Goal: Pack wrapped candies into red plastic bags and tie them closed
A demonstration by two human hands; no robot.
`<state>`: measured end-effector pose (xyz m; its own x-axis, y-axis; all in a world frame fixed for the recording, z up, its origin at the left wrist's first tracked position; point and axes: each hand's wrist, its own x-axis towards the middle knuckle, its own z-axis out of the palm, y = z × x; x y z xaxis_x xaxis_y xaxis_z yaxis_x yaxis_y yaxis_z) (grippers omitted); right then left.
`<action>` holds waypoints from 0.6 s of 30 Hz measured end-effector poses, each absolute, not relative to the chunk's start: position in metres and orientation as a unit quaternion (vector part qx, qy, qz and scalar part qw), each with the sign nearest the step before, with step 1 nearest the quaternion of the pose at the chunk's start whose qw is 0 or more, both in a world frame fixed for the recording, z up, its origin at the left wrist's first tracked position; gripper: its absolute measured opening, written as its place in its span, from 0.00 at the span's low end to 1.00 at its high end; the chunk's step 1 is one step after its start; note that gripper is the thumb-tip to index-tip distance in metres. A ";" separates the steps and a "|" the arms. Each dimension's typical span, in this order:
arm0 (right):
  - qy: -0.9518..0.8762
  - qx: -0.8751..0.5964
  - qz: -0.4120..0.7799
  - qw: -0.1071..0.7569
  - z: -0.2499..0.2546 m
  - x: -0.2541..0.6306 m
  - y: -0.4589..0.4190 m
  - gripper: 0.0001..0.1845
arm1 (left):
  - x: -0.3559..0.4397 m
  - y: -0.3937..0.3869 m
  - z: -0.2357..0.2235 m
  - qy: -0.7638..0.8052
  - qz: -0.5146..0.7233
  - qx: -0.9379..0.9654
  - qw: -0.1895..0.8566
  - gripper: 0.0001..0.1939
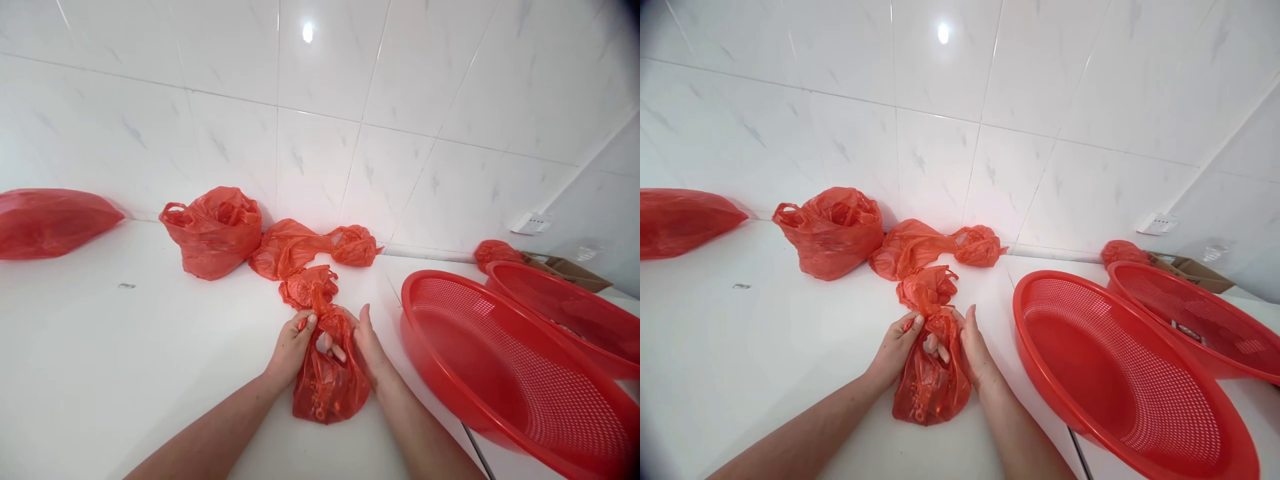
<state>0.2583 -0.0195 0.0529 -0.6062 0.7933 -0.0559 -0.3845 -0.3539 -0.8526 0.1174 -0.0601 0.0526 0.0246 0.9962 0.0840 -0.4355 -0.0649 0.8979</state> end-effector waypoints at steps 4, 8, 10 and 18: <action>-0.450 -0.267 0.764 0.378 0.048 0.261 -0.014 0.23 | 0.111 -0.058 0.048 0.437 0.606 0.535 0.396 0.06; -0.481 -0.291 0.740 0.371 0.045 0.260 -0.011 0.13 | 0.107 -0.057 0.047 0.443 0.568 0.617 0.318 0.13; -0.478 -0.285 0.741 0.376 0.047 0.260 -0.012 0.13 | 0.105 -0.057 0.048 0.447 0.552 0.641 0.291 0.15; -0.486 -0.236 0.747 0.388 0.052 0.263 -0.013 0.16 | 0.096 -0.054 0.040 0.457 0.528 0.683 0.215 0.15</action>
<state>0.2635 -0.0133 0.0522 -0.5873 0.8090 0.0238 -0.3502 -0.2275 -0.9086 0.0956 -0.0544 0.0403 0.0242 0.8505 0.5253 0.3966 -0.4905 0.7759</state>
